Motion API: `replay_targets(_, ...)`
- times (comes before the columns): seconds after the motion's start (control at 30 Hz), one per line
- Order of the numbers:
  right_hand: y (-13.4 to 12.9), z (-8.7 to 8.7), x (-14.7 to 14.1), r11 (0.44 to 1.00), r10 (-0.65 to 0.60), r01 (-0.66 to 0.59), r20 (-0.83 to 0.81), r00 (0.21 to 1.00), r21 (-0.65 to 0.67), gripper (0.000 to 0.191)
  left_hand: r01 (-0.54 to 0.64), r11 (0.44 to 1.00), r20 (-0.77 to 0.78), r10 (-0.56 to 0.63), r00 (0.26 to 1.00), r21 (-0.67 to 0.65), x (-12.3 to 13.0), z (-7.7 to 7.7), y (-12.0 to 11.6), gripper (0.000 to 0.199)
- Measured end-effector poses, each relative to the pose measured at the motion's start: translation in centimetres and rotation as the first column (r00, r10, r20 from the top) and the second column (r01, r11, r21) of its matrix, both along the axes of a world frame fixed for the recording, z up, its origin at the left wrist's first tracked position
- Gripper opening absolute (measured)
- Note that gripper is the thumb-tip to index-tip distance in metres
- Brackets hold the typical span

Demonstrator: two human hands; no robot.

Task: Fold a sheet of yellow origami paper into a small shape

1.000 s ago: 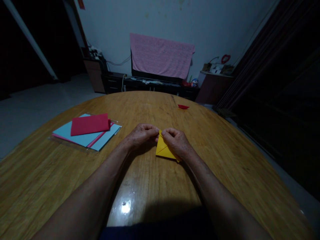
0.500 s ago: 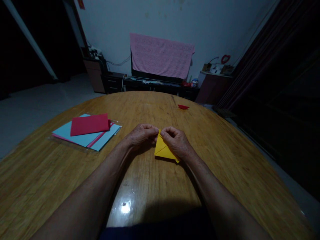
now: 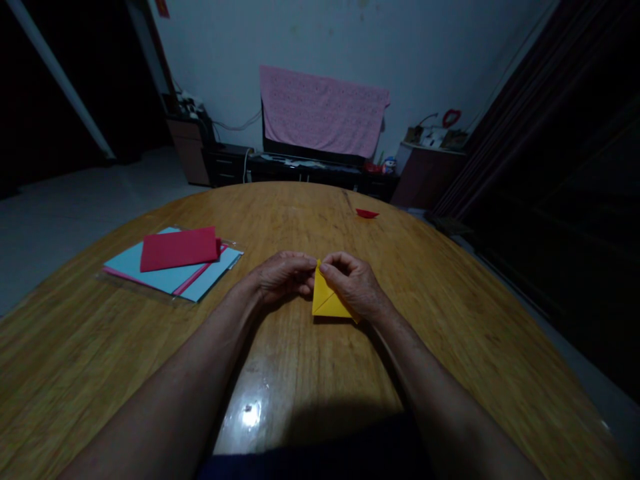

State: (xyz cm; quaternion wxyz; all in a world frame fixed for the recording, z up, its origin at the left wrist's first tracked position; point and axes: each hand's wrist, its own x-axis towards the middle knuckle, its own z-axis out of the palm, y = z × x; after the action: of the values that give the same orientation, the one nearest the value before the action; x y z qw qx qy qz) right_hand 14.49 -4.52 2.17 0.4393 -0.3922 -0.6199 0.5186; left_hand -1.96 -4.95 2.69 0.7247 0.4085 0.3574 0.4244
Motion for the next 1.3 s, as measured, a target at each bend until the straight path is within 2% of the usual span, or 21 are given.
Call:
replay_targets(0.17,0.0,0.0,0.2,0.999,0.006,-0.006,-0.001,1.000,0.033,0.021,0.052,0.998,0.034,-0.051,0.998,-0.025,-0.3,-0.2,0.0,0.013)
replay_targets(0.3,-0.1,0.2,0.2,0.999,0.038,-0.039,-0.047,0.998,-0.031,0.023,0.098,0.994,0.055,-0.095,0.994,-0.056,-0.5,-0.5,0.2,0.017)
replay_targets(0.4,-0.2,0.4,0.0,0.999,0.013,-0.018,-0.086,0.996,-0.052,0.025,0.099,0.993,0.063,-0.095,0.993,-0.060,-0.3,-0.6,0.2,0.017)
replay_targets(0.53,-0.1,0.4,-0.2,1.000,-0.029,0.029,-0.092,0.995,-0.001,0.022,0.068,0.997,0.089,-0.065,0.994,-0.034,0.0,-0.4,0.2,0.012)
replay_targets(0.73,0.3,0.3,-0.1,0.979,-0.108,0.095,0.066,0.992,0.179,0.016,0.007,0.999,0.086,-0.004,0.996,-0.034,0.2,-0.3,0.2,0.009)
replay_targets(0.9,0.3,0.4,0.0,0.962,-0.125,0.098,0.094,0.988,0.255,0.014,-0.048,0.999,0.048,0.049,0.998,-0.020,0.4,-0.2,0.2,0.008)
replay_targets(1.17,0.0,0.8,0.0,0.973,-0.051,0.042,0.033,0.998,0.229,0.015,-0.160,0.987,0.021,0.159,0.987,0.027,0.9,0.1,-0.1,0.012)
replay_targets(1.3,-0.3,1.2,-0.2,0.986,-0.019,0.023,-0.020,1.000,0.165,0.016,-0.181,0.982,0.070,0.178,0.982,0.046,1.3,0.3,-0.3,0.013)
